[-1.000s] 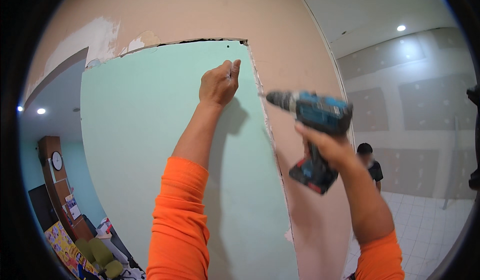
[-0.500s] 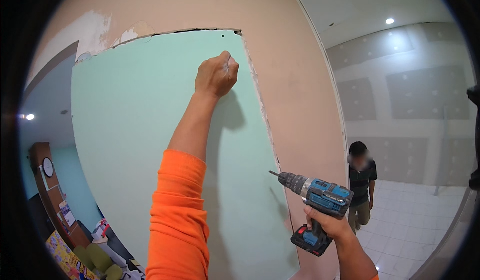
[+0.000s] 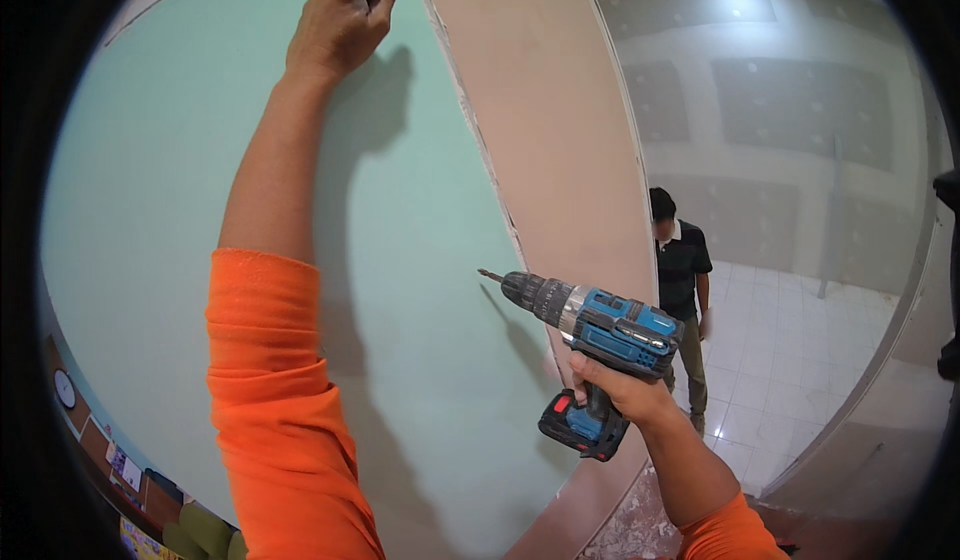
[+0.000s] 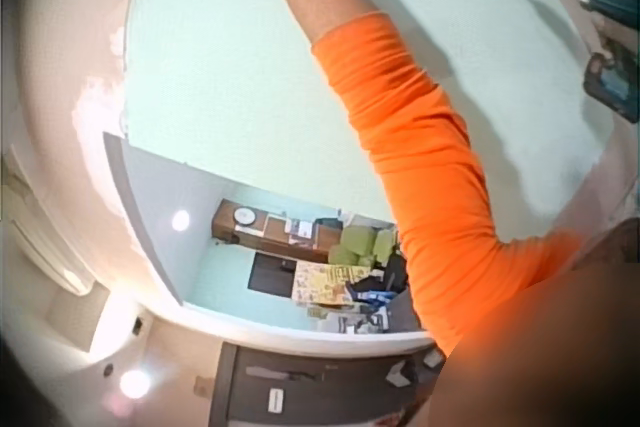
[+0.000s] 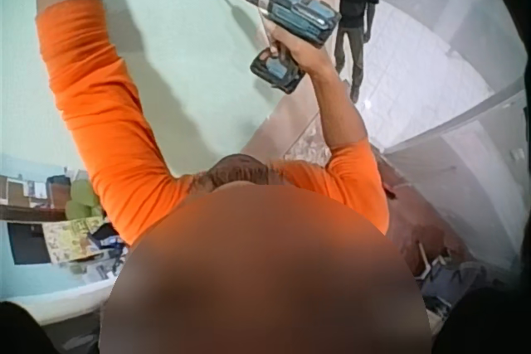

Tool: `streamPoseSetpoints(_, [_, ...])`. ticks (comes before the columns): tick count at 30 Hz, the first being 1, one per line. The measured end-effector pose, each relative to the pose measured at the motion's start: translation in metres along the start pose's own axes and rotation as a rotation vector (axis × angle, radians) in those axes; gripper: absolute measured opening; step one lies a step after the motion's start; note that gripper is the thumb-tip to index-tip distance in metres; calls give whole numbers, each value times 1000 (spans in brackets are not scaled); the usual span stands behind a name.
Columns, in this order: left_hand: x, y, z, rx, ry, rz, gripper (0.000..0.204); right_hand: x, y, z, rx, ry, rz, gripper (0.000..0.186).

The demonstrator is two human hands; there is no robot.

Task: The person uses a cordless drill to drive screws into a light green drywall panel along its edges, securing it to the wall. The person holds the panel with one hand while operating the drill with the other, moving along the perimeter to fasten multiple screws.

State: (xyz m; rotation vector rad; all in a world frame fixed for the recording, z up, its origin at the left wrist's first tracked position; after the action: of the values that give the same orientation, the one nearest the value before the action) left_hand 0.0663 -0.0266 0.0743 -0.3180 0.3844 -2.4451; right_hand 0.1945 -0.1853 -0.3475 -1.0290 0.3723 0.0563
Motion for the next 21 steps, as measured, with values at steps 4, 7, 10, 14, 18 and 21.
streamPoseSetpoints(4, [-1, 11, -5, 54, -25, -147, 28, 2, 9, 5, 27, -28, 10, 17])
streamPoseSetpoints(7, [-3, 18, -7, -99, 65, -65, 32, 3, 13, 6, 30, -25, 49, 20])
streamPoseSetpoints(10, [-13, 4, -9, 144, -19, -97, 28, 3, 12, 6, 22, -34, 40, 22])
streamPoseSetpoints(14, [-15, -1, -17, 125, -31, -83, 25, 1, 9, 6, 32, -61, 60, 17])
streamPoseSetpoints(18, [-6, 0, -24, 85, -28, -151, 20, 1, 9, 6, 68, -80, 86, 17])
streamPoseSetpoints(21, [5, 6, -31, 36, -20, -190, 20, 1, 12, 5, 60, -80, 121, 17])
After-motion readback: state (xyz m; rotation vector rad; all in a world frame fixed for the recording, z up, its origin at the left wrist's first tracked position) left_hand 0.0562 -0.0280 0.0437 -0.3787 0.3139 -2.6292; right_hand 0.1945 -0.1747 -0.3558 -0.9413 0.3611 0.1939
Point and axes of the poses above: each hand's wrist, its own z-axis towards the middle knuckle, its own x-axis out of the back of the hand, y = z × x, the point moved 4 cm from there along z, towards the middle knuckle, and after that the axes turned 4 degrees about x, right-handed, at the moved point
